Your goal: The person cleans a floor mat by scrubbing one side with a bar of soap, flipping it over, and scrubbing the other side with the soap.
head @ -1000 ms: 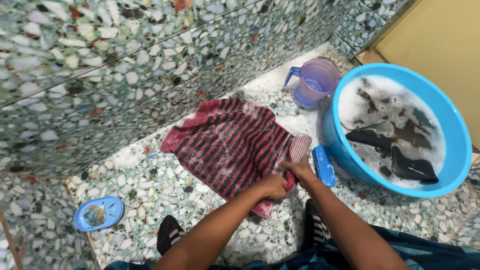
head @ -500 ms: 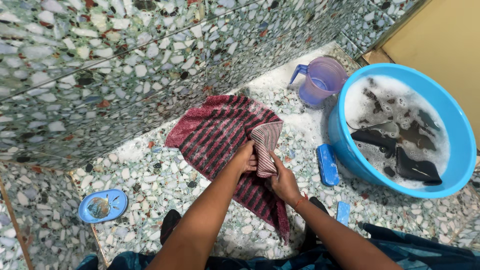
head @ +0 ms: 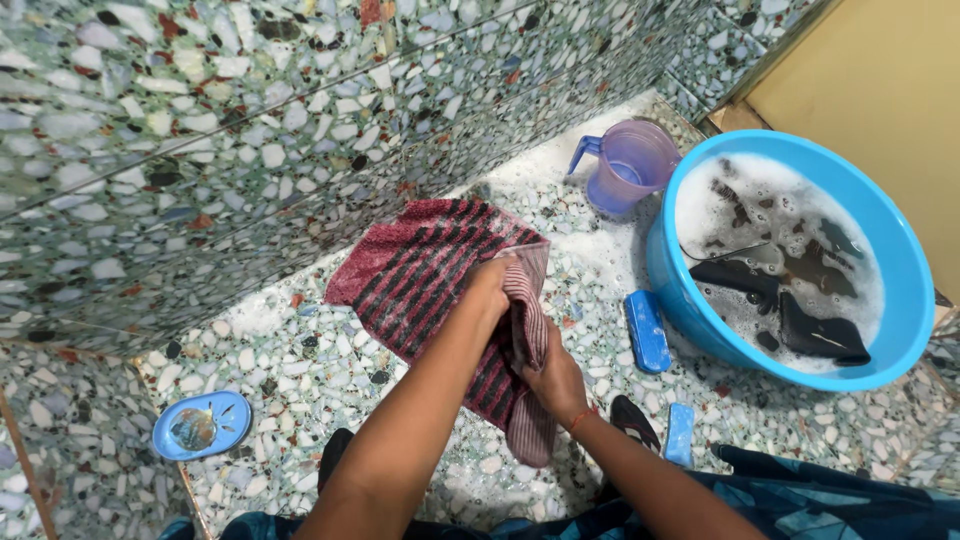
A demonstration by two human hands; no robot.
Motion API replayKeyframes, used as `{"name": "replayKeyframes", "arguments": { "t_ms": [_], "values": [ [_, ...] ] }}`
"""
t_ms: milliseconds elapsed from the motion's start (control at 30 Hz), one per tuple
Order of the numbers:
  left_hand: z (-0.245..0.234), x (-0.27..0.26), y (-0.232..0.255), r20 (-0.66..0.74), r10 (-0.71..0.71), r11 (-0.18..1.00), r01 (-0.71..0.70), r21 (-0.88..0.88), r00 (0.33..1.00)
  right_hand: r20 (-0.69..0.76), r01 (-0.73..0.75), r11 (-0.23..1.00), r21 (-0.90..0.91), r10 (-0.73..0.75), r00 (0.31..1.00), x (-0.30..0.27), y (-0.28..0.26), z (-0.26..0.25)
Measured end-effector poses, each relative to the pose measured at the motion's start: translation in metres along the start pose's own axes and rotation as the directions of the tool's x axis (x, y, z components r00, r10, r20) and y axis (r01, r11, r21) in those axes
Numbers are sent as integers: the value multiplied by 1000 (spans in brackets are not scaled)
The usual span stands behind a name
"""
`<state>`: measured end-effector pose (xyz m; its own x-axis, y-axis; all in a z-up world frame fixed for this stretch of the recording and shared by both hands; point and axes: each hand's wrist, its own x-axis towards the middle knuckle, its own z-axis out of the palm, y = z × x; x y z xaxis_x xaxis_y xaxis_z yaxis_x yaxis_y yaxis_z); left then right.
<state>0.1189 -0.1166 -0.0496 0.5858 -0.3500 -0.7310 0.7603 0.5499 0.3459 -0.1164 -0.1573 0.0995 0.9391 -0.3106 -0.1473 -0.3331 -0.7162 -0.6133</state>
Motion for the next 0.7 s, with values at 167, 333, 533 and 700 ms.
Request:
{"name": "replayKeyframes", "arguments": {
  "t_ms": [167, 333, 533, 700],
  "values": [
    [50, -27, -16, -128, 202, 976, -210, -51, 971, -286, -223, 974, 47, 227, 931, -36, 10, 9],
    [150, -124, 16, -1, 342, 933, -339, -117, 940, -509, -153, 980, 129, 198, 838, -17, 14, -24],
    [246, -344, 177, 80, 553, 827, -558, 67, 829, -679, 382, 917, -116, -354, 643, 39, -37, -200],
    [241, -496, 283, 264, 464, 876, -482, 2, 846, -367, 599, 765, -237, -641, 674, 6, -111, -362]
  ]
}}
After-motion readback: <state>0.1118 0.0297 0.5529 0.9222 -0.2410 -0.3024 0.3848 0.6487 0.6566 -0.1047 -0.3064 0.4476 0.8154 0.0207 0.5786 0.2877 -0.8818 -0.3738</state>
